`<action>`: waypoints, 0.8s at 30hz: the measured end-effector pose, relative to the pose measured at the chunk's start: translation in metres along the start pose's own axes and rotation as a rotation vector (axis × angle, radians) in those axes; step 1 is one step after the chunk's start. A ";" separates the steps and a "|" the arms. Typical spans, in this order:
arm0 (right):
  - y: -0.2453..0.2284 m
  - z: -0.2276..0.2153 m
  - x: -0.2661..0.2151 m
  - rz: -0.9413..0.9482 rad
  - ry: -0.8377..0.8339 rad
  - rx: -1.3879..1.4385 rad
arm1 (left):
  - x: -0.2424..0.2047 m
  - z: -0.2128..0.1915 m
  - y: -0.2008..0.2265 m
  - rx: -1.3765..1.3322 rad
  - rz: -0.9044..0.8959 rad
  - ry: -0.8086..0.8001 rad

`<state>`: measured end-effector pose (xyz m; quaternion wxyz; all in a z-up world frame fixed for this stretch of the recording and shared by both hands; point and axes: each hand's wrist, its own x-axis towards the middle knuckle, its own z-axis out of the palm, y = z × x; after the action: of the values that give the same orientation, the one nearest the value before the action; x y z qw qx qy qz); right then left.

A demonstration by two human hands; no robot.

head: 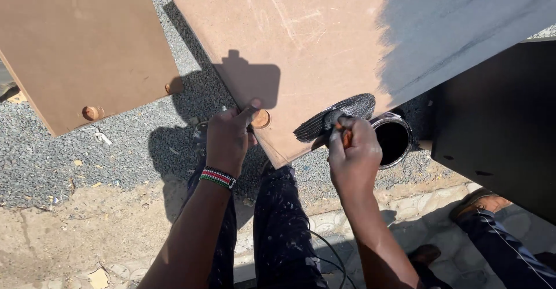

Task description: Painting a wooden furniture panel with black paint using a sponge applicator

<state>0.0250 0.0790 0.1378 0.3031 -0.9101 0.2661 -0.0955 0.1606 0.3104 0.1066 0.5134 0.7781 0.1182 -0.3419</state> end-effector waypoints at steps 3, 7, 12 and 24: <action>-0.043 0.028 -0.074 -0.080 -0.353 0.032 | -0.004 -0.003 -0.025 0.193 0.232 0.006; 0.039 -0.011 0.027 -0.161 -0.155 -0.124 | 0.020 -0.006 -0.063 0.489 0.591 0.021; 0.128 -0.078 0.126 -0.083 -0.013 -0.067 | 0.035 -0.009 -0.074 0.523 0.613 -0.061; 0.036 -0.024 0.041 -0.252 -0.191 -0.317 | 0.053 -0.010 -0.071 0.842 0.541 -0.148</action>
<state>0.0360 0.0205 0.1352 0.1656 -0.9773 0.1318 -0.0028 0.1659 0.3422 0.0235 0.2321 0.8941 -0.2727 -0.2688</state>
